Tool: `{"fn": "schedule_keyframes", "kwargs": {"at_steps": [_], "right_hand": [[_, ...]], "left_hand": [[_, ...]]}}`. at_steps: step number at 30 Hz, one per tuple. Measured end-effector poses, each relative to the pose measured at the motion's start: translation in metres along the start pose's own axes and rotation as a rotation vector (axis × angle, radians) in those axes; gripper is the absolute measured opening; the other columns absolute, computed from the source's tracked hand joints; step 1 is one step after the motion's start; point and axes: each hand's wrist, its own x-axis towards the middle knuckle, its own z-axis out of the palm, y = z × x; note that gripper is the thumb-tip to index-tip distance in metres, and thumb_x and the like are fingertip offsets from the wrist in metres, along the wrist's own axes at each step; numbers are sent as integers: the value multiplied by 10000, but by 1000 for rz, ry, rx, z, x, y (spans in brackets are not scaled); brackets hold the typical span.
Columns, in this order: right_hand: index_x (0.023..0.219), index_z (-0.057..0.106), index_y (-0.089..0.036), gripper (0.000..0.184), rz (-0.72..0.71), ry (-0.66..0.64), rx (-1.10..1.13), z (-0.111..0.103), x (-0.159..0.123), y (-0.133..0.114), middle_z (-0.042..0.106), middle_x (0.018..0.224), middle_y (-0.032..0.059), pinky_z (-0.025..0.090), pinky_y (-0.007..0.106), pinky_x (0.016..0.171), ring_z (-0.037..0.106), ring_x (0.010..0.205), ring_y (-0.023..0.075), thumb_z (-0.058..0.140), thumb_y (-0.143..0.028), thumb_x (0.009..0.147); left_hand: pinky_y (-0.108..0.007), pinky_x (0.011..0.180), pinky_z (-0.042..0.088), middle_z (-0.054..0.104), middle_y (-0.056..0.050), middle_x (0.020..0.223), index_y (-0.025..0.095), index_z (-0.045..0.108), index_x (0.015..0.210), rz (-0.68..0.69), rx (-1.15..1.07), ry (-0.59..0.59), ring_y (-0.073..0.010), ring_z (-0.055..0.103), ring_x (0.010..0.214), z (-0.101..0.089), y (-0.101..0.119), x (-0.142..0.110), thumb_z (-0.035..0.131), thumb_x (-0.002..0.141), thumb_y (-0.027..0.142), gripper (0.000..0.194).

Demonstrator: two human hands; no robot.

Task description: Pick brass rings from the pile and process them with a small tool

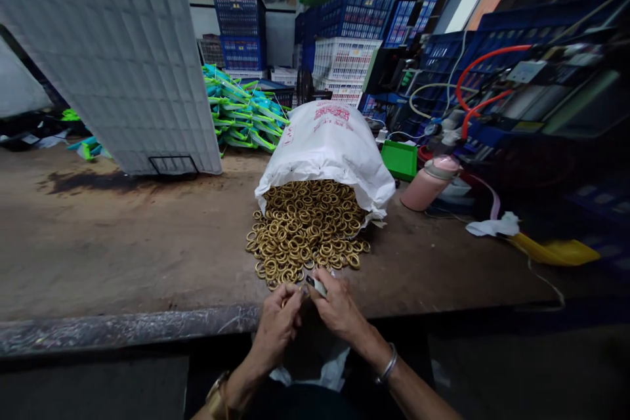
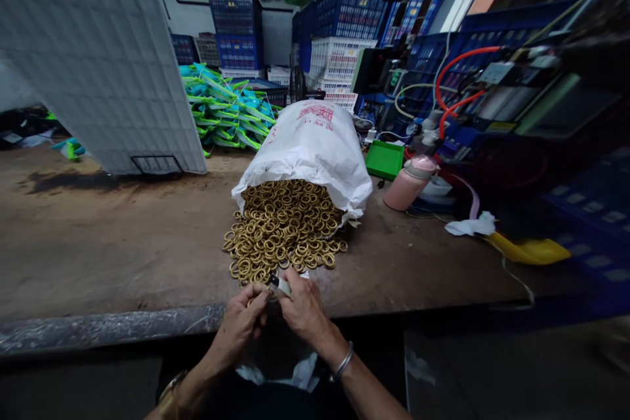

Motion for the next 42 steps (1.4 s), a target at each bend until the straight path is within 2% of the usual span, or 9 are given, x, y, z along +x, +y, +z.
{"fn": "schedule_keyframes", "kwargs": {"at_steps": [4, 9, 12, 16, 19, 24, 28, 34, 42], "right_hand": [[693, 473, -190, 132, 45, 10, 84, 1, -2, 1, 479, 589, -35, 305, 198, 530, 422, 544, 100, 424, -263, 793], [890, 508, -187, 133, -24, -43, 288, -5, -6, -6, 548, 710, -21, 362, 200, 595, 487, 627, 102, 447, -225, 778], [835, 542, -175, 131, 28, -58, 425, -3, -5, -7, 560, 715, -15, 382, 208, 634, 505, 664, 105, 445, -243, 778], [736, 554, -156, 149, 277, -85, 648, 6, -1, -3, 519, 594, -34, 362, 190, 506, 466, 536, 83, 505, -296, 733], [731, 544, -152, 198, 416, -151, 850, 5, -2, -3, 463, 519, -64, 262, 168, 377, 339, 382, 35, 540, -349, 710], [778, 511, -156, 297, 509, -196, 1109, -4, -4, -11, 455, 535, -80, 155, 157, 314, 218, 311, -3, 581, -421, 664], [723, 504, -159, 293, 459, -151, 1032, -1, -5, -11, 447, 516, -76, 168, 165, 318, 233, 320, 6, 550, -447, 694], [616, 513, -163, 255, 322, -69, 738, 8, -4, -9, 488, 502, -36, 326, 185, 448, 415, 478, 70, 539, -394, 720], [633, 486, -170, 279, 334, -222, 916, -3, -7, -22, 483, 483, -46, 269, 177, 405, 387, 423, 57, 530, -430, 724]], "left_hand": [[-129, 344, 204, 464, 61, 519, 155, 465, 675, -76, -147, -51, -18, 335, 376, -1, 2, 4, 579, 713, 398, 271], [-128, 344, 169, 488, 49, 578, 150, 473, 701, -294, -372, -90, -9, 360, 378, -2, 6, 5, 647, 638, 334, 261], [-131, 346, 163, 478, 52, 570, 148, 482, 721, -354, -399, -78, -10, 353, 373, 1, 8, 3, 657, 621, 321, 265], [-152, 350, 204, 490, 51, 560, 165, 500, 824, -120, -197, 19, -38, 352, 380, 6, 4, -3, 583, 701, 391, 270], [-178, 394, 263, 456, 66, 502, 178, 527, 939, 77, 3, 83, -65, 355, 398, 8, -1, -7, 544, 742, 398, 295], [-214, 518, 352, 536, 4, 629, 176, 619, 814, 292, 175, 69, -101, 425, 516, 8, -3, -9, 541, 749, 367, 216], [-209, 527, 359, 530, 4, 637, 168, 593, 764, 257, 158, 33, -96, 426, 525, 8, 3, -8, 538, 753, 354, 194], [-173, 414, 267, 470, 44, 551, 163, 493, 691, 61, 41, -5, -49, 352, 421, 8, 14, -8, 560, 722, 423, 270], [-146, 348, 208, 442, 72, 539, 192, 433, 737, -46, -104, -129, -28, 316, 367, 2, 1, -7, 524, 734, 490, 312]]}}
